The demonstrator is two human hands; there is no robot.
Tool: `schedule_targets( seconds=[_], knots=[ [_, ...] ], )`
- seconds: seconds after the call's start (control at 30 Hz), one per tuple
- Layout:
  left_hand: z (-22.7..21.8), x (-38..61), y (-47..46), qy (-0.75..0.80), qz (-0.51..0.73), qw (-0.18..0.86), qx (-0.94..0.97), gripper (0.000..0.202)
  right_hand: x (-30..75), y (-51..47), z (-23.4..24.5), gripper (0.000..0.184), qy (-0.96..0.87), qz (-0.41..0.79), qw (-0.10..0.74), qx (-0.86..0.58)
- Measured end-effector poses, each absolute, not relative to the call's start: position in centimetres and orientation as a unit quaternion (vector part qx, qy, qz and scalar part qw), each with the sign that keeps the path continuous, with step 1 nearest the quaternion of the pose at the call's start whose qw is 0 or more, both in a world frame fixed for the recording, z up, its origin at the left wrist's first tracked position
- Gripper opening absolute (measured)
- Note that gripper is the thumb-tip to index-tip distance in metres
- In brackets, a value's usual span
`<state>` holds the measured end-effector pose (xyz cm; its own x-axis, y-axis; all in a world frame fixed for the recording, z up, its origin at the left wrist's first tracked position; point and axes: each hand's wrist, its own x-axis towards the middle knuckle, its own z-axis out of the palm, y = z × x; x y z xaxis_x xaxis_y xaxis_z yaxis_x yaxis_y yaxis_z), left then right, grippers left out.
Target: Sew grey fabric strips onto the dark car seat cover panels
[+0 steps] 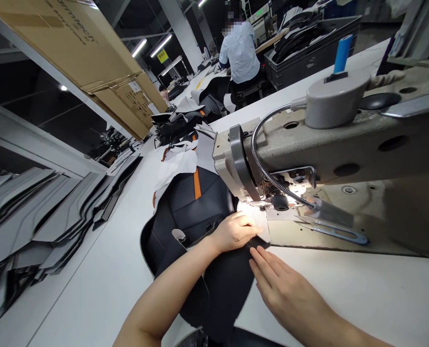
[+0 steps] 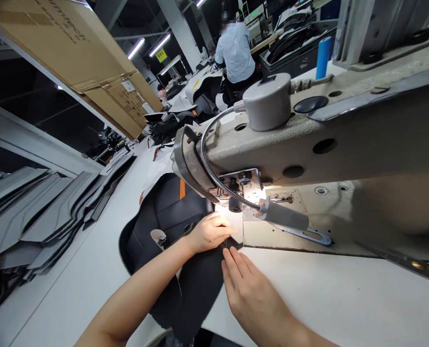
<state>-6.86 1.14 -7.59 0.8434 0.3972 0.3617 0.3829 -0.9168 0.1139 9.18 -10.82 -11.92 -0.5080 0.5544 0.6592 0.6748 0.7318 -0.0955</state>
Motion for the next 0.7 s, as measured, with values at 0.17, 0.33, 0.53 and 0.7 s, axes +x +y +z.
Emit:
schedule_targets(
  seconds=[0.17, 0.33, 0.53, 0.7],
  knots=[
    [-8.0, -6.7, 3.0, 0.192, 0.199, 0.001, 0.961, 0.025, 9.3, -9.7, -12.7, 0.036, -0.860, -0.087, 0.336, -0.376],
    [-8.1, -6.8, 3.8, 0.200, 0.169, 0.010, 0.965, 0.027, 9.4, -8.8, -12.3, 0.035, -0.857, -0.085, 0.333, -0.383],
    [-8.1, -6.7, 4.8, 0.226, 0.177, 0.032, 0.957, 0.028, 9.5, -8.4, -11.4, 0.041, -0.842, -0.068, 0.345, -0.409],
    [-8.4, -6.5, 6.4, 0.249, 0.170, 0.072, 0.951, 0.026, 9.9, -8.5, -10.9, 0.042, -0.843, -0.042, 0.344, -0.413]
  ],
)
